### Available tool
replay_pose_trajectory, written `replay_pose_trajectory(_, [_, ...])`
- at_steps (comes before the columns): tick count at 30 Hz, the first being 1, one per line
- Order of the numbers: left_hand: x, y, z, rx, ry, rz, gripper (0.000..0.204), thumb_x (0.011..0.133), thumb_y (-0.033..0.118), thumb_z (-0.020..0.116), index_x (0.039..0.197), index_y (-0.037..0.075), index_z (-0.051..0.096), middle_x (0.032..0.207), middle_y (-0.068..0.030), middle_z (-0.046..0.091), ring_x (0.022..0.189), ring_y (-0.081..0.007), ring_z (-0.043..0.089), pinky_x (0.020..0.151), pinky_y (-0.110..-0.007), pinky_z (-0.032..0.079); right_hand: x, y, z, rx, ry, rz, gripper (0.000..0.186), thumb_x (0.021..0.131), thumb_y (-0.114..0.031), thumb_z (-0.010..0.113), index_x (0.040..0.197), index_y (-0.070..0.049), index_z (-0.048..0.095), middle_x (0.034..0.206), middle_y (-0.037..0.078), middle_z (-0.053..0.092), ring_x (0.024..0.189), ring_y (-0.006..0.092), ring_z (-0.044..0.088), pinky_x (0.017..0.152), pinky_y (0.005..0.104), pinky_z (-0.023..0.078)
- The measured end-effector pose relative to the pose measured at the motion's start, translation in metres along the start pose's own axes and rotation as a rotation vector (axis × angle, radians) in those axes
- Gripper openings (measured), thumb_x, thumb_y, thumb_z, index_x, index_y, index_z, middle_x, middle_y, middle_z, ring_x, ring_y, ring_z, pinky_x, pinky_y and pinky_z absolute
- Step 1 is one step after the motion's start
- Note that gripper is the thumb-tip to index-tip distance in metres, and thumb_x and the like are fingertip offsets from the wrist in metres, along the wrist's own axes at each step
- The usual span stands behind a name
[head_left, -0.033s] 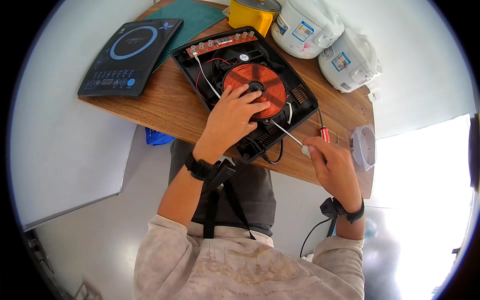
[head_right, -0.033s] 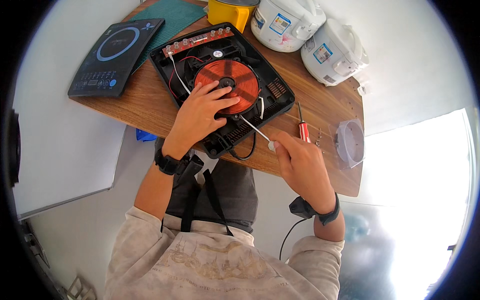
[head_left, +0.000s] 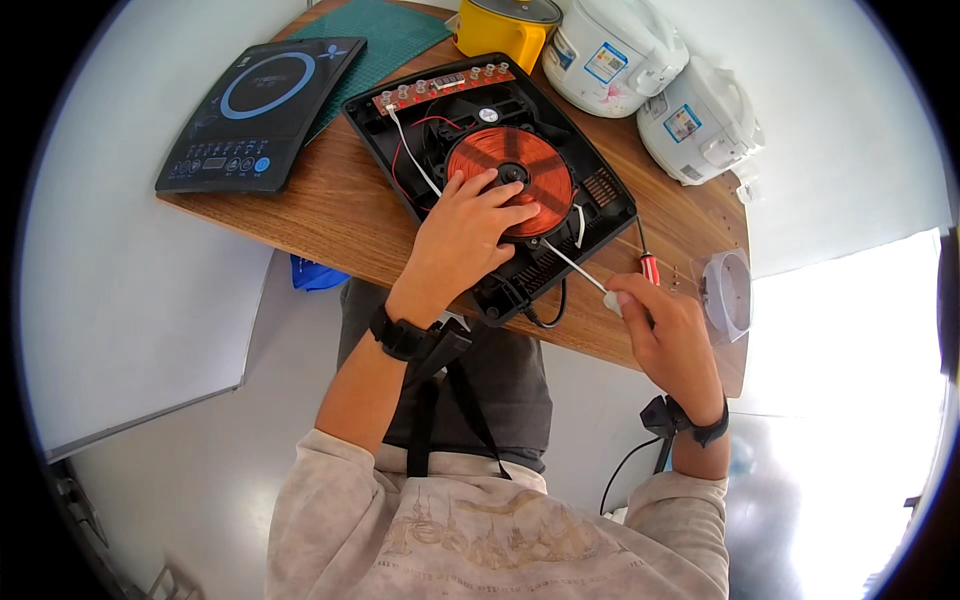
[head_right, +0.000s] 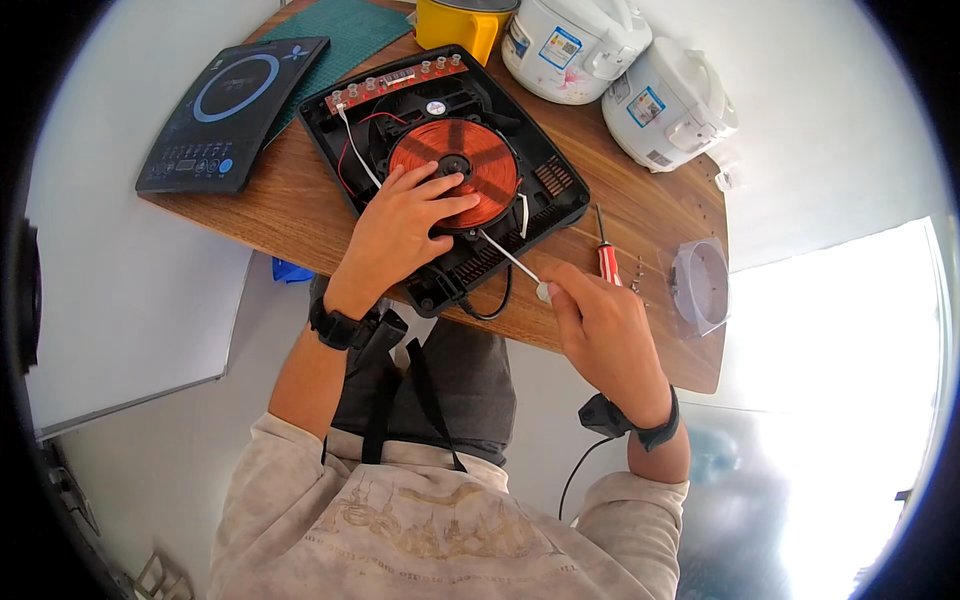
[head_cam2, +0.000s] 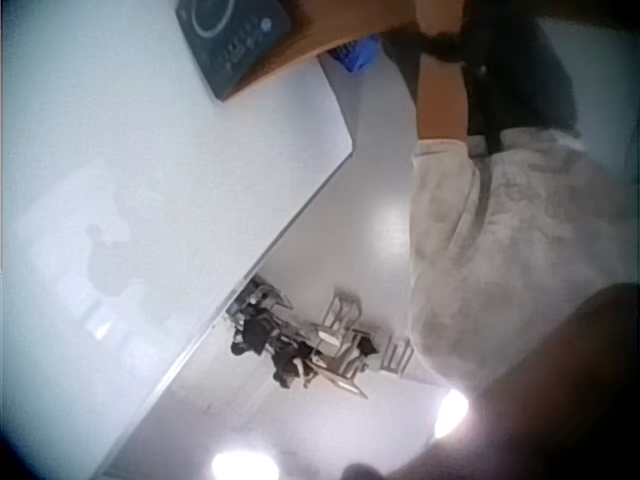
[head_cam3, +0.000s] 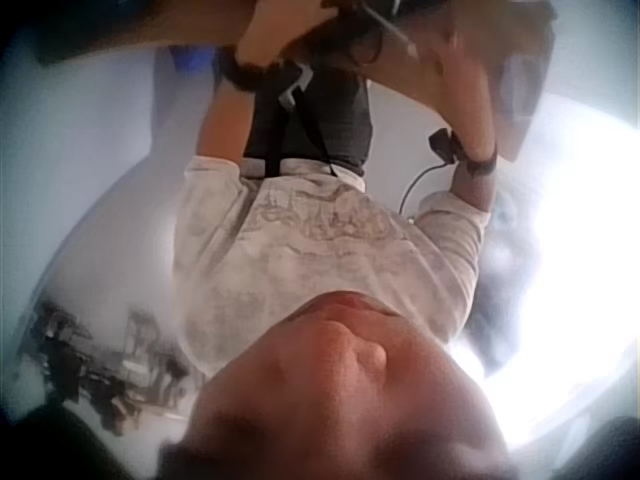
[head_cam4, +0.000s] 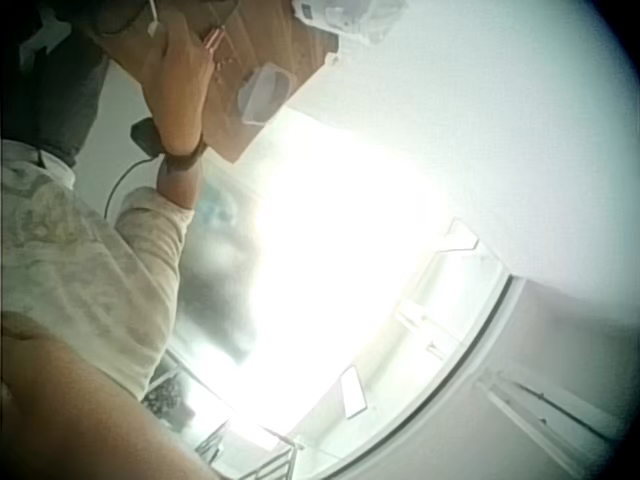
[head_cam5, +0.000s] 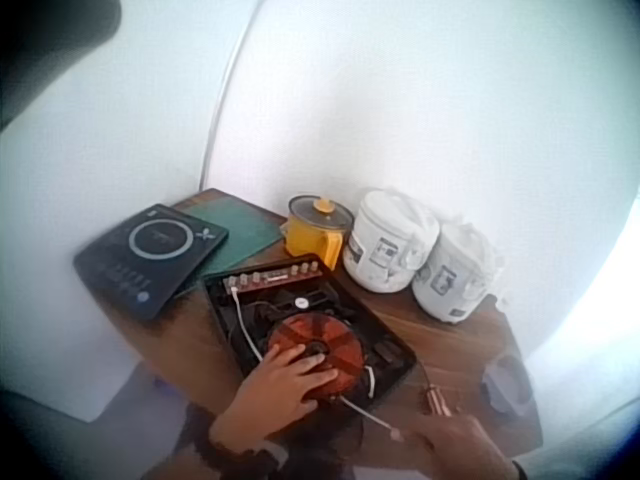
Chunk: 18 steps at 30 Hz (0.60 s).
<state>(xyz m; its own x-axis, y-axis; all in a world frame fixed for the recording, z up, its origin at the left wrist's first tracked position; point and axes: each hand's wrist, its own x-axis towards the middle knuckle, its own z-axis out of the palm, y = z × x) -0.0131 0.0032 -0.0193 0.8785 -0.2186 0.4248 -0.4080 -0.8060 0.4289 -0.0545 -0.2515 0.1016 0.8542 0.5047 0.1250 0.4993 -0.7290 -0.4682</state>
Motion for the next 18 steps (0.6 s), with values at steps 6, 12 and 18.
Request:
replay_pose_trajectory(6, [0.0, 0.001, 0.0, -0.004, 0.007, 0.003, 0.055, 0.077, 0.016, 0.08, 0.131, 0.021, 0.072, 0.146, -0.0068, 0.061, 0.142, -0.0329, 0.048, 0.12, -0.054, 0.036, -0.001, -0.001, 0.0, -0.01, -0.007, 0.011, 0.013, 0.1, -0.007, 0.061, 0.109, -0.005, 0.069, 0.083, 0.017, 0.071, 0.068, 0.0361, 0.065, 0.064, 0.0405, 0.049])
replay_pose_trajectory(12, [-0.001, -0.002, 0.003, 0.006, 0.013, 0.012, 0.055, 0.077, 0.016, 0.079, 0.131, 0.021, 0.071, 0.145, -0.0069, 0.061, 0.141, -0.0329, 0.049, 0.119, -0.054, 0.036, 0.002, -0.004, -0.001, -0.076, -0.022, -0.014, 0.012, 0.101, -0.009, 0.06, 0.107, -0.005, 0.07, 0.08, 0.019, 0.069, 0.067, 0.0385, 0.065, 0.061, 0.0429, 0.047])
replay_pose_trajectory(18, [-0.001, -0.001, 0.002, 0.005, 0.009, 0.006, 0.055, 0.077, 0.016, 0.079, 0.131, 0.021, 0.071, 0.145, -0.0069, 0.061, 0.141, -0.0327, 0.049, 0.12, -0.055, 0.036, 0.018, -0.033, -0.012, -0.335, -0.141, -0.031, 0.01, 0.098, -0.015, 0.063, 0.098, -0.005, 0.066, 0.072, 0.018, 0.066, 0.067, 0.04, 0.064, 0.062, 0.0495, 0.047])
